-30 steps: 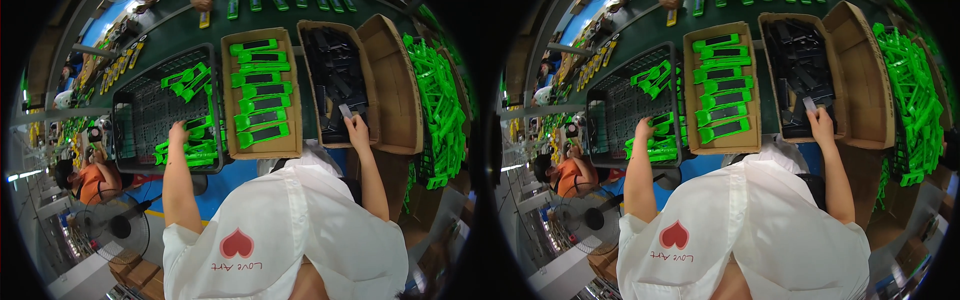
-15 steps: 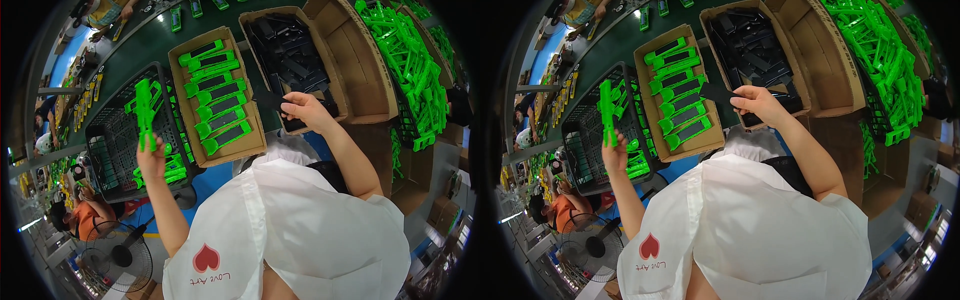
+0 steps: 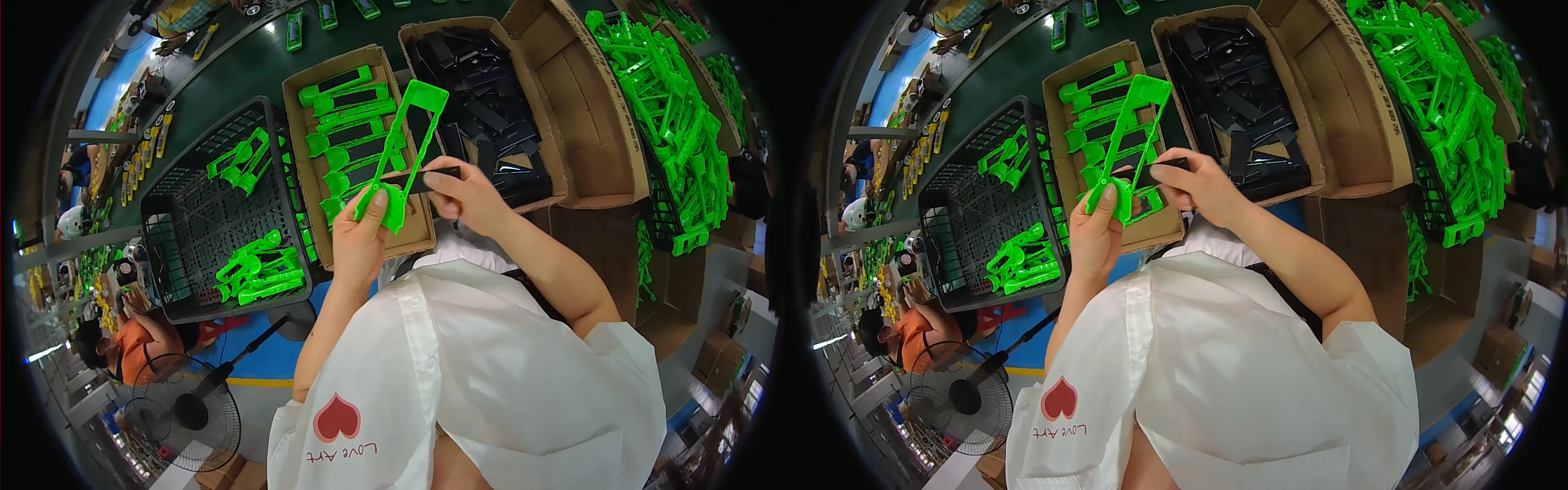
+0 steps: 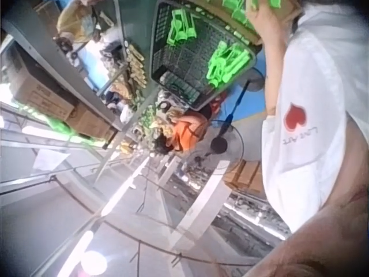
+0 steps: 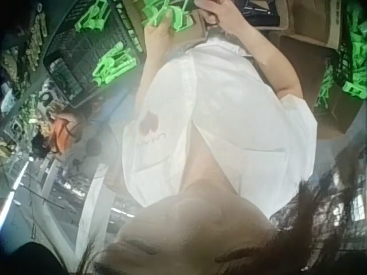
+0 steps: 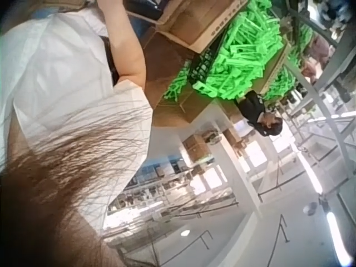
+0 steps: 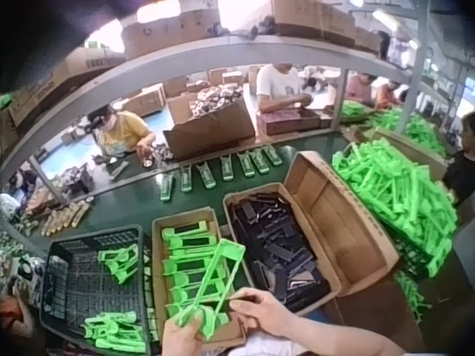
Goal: Manually insert black plastic panels into green plastic frames on an industrial assembly line.
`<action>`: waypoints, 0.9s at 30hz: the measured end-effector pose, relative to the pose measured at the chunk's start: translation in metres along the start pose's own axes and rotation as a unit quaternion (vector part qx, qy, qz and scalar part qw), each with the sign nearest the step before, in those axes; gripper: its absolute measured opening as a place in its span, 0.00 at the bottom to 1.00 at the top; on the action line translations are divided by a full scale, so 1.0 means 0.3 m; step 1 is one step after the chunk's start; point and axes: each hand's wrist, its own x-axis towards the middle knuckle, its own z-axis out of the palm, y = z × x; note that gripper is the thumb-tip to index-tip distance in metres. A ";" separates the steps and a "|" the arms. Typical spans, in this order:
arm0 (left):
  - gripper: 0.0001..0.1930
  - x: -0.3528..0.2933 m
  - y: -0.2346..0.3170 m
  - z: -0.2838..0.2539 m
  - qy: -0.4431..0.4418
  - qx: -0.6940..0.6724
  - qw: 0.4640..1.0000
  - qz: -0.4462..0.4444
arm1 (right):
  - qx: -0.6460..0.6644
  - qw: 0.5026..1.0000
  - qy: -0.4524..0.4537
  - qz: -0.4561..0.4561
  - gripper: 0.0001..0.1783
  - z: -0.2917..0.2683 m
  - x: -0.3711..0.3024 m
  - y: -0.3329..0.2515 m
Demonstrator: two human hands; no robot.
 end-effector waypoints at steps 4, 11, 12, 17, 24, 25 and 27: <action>0.12 -0.003 0.065 -0.082 0.034 0.108 0.994 -0.003 | -0.337 0.937 0.095 -0.008 0.06 -0.013 -0.051 -0.099; 0.09 0.015 0.077 -0.125 -0.032 0.309 0.948 -0.069 | -0.378 0.921 0.084 0.037 0.09 0.067 -0.048 -0.065; 0.09 0.015 0.079 -0.126 -0.029 0.307 0.948 -0.084 | -0.380 0.920 0.082 0.040 0.09 0.073 -0.042 -0.060; 0.09 0.006 0.057 -0.135 -0.021 0.271 0.957 -0.099 | -0.464 0.874 0.128 0.073 0.10 0.088 -0.031 -0.053; 0.09 0.023 0.036 -0.169 -0.030 0.333 0.937 -0.105 | -0.495 0.853 0.138 0.090 0.10 0.093 -0.027 -0.058; 0.09 0.023 0.033 -0.171 -0.030 0.317 0.940 -0.120 | -0.486 0.857 0.135 0.100 0.11 0.089 -0.024 -0.050; 0.08 0.025 0.030 -0.152 -0.022 0.310 0.944 -0.109 | -0.476 0.862 0.135 0.111 0.11 0.079 -0.015 -0.033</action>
